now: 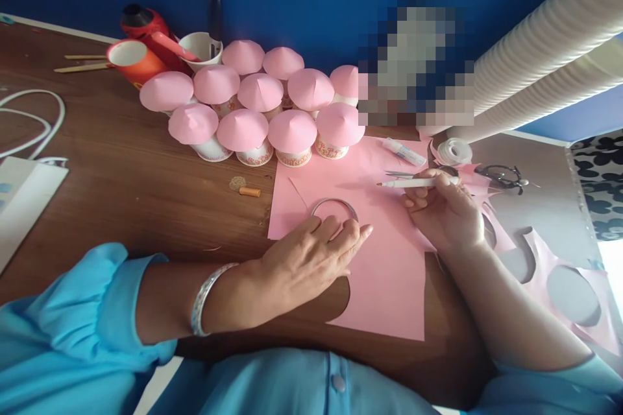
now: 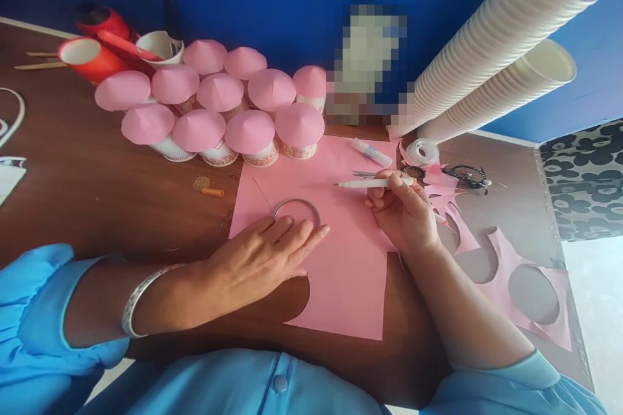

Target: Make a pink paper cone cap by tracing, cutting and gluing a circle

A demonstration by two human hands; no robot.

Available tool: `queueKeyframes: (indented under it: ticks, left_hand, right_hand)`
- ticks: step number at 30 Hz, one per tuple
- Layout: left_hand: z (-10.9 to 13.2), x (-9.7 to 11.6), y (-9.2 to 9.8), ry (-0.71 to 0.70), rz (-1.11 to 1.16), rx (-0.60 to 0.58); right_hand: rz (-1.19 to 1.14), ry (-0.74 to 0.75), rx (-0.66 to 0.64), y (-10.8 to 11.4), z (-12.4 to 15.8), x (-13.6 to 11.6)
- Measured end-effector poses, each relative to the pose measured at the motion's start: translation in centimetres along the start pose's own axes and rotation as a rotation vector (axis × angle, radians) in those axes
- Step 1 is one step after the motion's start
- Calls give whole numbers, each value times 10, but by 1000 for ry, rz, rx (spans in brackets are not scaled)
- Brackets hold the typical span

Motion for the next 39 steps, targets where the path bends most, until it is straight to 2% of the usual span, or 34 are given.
queueKeyframes:
  ticks: [8, 13, 21, 25, 29, 34, 39]
  left_hand:
    - [10, -1, -26, -73, 125, 33]
    - [13, -10, -24, -93, 110, 12]
    - [11, -12, -22, -120, 153, 20]
    - [8, -11, -26, -130, 230, -31]
    - [5, -7, -36, -117, 312, -51]
    - [5, -4, -41, -113, 317, -49]
    - [8, -3, -43, -93, 332, 0]
  right_hand:
    - [22, -4, 2, -2, 1, -1]
    - [54, -14, 28, -1, 0, -1]
    - [127, 10, 12, -6, 5, -5]
    - [260, 83, -77, -28, 6, -20]
    - [373, 135, -157, -62, -10, -27]
    - [531, 100, -307, -99, -36, -9]
    - [685, 74, -458, -122, -43, 4]
Point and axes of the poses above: each hand's wrist, its own z-axis away from the middle knuckle, its own y-axis out of the back of the hand, x = y × z, the point moved 3 cm from there along -z, towards the middle knuckle, and after that the axes turned 3 degrees about x, right-handed, at the moved point
